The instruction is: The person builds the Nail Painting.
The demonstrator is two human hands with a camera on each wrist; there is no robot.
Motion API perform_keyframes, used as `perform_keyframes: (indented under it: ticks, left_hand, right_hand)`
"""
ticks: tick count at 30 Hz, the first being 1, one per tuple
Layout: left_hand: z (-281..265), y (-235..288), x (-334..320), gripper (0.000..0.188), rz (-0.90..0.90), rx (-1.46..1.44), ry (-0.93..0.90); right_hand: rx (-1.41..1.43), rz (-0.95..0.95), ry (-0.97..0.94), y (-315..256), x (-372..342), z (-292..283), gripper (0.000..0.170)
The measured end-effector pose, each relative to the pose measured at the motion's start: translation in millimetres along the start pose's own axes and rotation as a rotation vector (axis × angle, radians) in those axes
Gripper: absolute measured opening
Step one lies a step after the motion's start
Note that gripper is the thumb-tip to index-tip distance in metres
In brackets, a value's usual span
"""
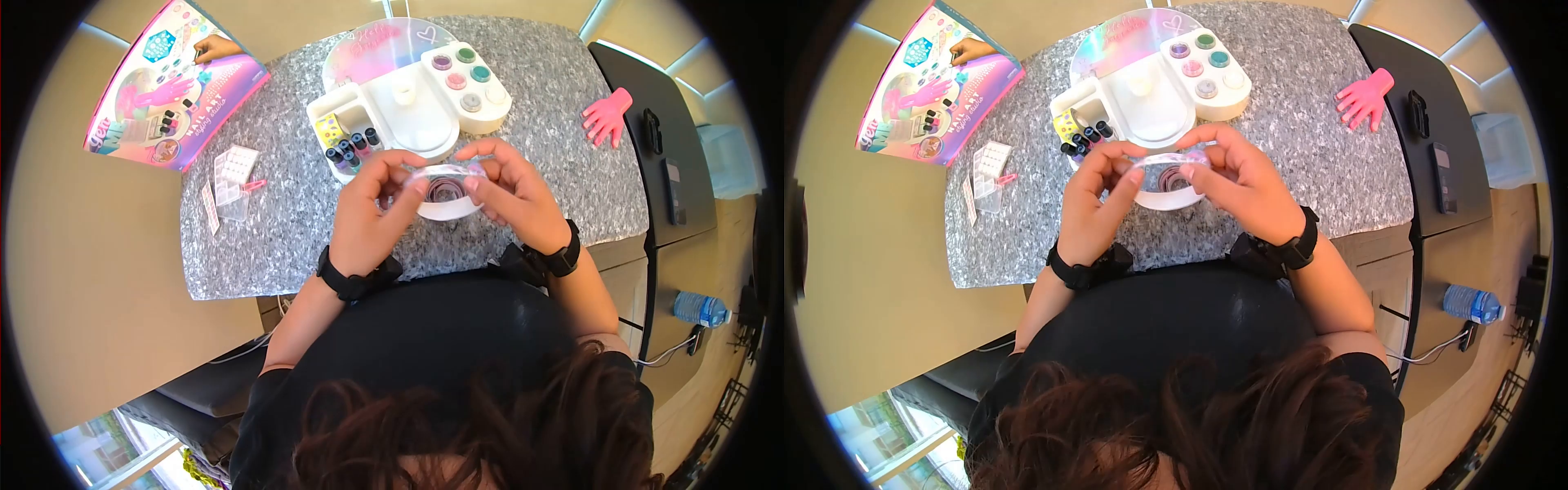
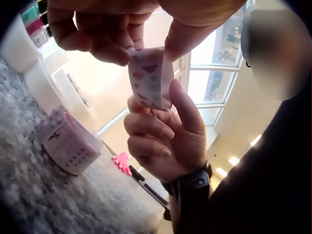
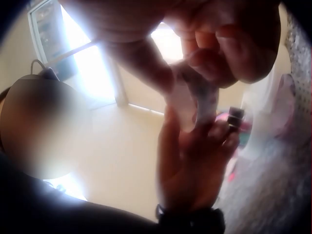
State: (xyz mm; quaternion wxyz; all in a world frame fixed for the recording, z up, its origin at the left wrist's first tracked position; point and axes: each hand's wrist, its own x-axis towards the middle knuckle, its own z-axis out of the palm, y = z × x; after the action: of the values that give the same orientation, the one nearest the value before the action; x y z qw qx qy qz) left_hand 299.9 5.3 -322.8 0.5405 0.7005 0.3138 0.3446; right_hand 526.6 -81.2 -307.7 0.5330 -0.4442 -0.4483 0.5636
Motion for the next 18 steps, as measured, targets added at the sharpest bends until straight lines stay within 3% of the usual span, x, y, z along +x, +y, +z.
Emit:
perform_keyframes:
  ticks: [1,5,11,18]
  left_hand:
    - [0.1,-1.0,-0.2,0.03,-0.103,-0.028,0.068]
    - [1.6,-3.0,-2.9,0.024,-0.179,0.003,0.063]
    - [3.9,-3.5,-1.1,0.028,-0.254,0.263,0.014]
    - [3.8,-2.2,0.9,0.033,-0.243,0.448,-0.02]
  right_hand:
    - [-0.019,0.072,0.02,4.2,1.5,-8.8,0.026]
    - [-0.105,0.243,0.06,3.0,3.7,-9.3,0.024]
    - [-0.41,0.236,0.17,5.2,6.2,-2.3,0.032]
    - [-0.539,0.242,0.202,14.4,14.1,-5.1,0.029]
